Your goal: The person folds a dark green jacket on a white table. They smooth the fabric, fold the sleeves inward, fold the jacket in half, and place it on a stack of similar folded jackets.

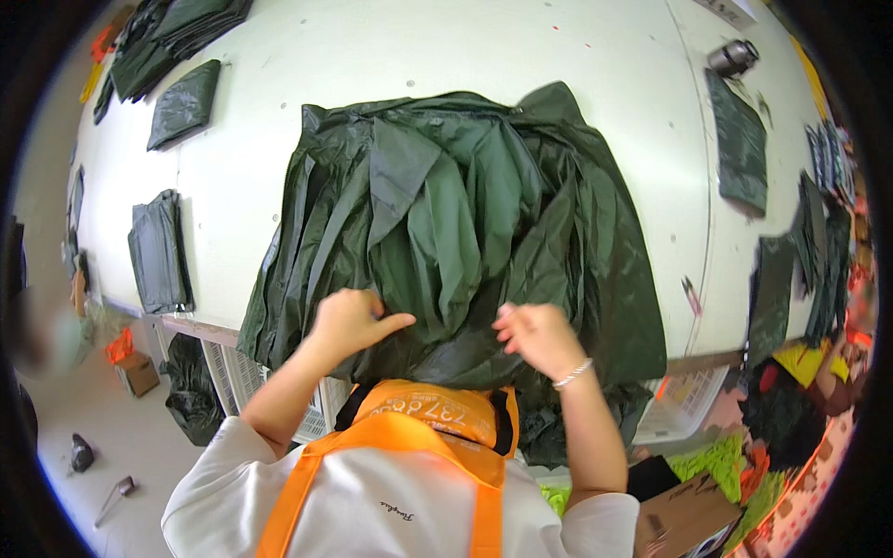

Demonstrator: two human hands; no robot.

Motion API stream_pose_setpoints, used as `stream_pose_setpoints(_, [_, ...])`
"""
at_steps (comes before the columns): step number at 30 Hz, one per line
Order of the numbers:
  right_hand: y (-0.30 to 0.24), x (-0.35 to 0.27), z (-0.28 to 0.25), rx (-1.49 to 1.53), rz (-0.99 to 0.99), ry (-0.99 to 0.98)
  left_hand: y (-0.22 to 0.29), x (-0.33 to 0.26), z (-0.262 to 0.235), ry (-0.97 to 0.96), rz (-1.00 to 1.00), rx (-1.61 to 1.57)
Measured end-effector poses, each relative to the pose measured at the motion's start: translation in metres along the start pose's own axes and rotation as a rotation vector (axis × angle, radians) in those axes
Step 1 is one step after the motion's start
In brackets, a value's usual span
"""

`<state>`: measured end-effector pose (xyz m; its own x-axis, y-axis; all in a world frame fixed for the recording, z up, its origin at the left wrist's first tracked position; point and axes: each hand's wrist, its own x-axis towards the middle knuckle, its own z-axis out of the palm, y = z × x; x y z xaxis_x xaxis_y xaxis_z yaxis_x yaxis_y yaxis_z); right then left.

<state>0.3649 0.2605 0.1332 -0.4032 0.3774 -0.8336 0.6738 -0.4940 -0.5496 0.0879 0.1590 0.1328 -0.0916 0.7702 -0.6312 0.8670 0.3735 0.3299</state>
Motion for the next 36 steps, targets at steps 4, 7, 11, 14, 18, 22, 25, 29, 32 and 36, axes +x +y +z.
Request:
stream_pose_setpoints(4, [0.041,0.015,0.081,0.141,-0.251,0.061,0.0,0.009,0.061,0.226,0.023,-0.204])
stream_pose_setpoints(7, [0.031,0.03,0.107,0.3,-0.397,0.028,-0.001,0.017,0.061,0.223,0.176,-0.863])
stream_pose_setpoints(11, [0.007,0.025,0.105,1.029,-0.735,0.287,0.011,-0.011,0.022,-0.182,-0.047,-2.408])
stream_pose_setpoints(14, [-0.03,0.011,0.105,1.344,-0.266,0.14,0.015,-0.012,0.045,-0.189,0.018,-2.781])
stream_pose_setpoints(18, [-0.053,0.016,0.09,1.285,-0.414,0.008,0.055,-0.045,0.049,-0.139,0.107,-2.446])
stream_pose_setpoints(22, [-0.043,0.01,0.03,0.631,-0.831,0.655,0.05,-0.024,0.058,0.331,-0.112,-2.034])
stream_pose_setpoints(25, [0.012,0.026,0.009,0.015,-0.48,0.735,0.074,-0.029,0.067,0.312,-0.156,-2.01])
stream_pose_setpoints(29, [-0.029,0.003,0.017,-0.246,-1.148,0.958,0.069,-0.024,0.086,0.238,-0.268,-2.012])
stream_pose_setpoints(32, [-0.079,0.001,0.028,-0.426,-1.177,0.419,0.072,-0.027,0.074,0.26,-0.199,-1.932])
stream_pose_setpoints(36, [-0.085,0.089,0.029,-0.92,-0.552,-0.201,0.092,-0.032,0.035,0.334,0.056,-1.836])
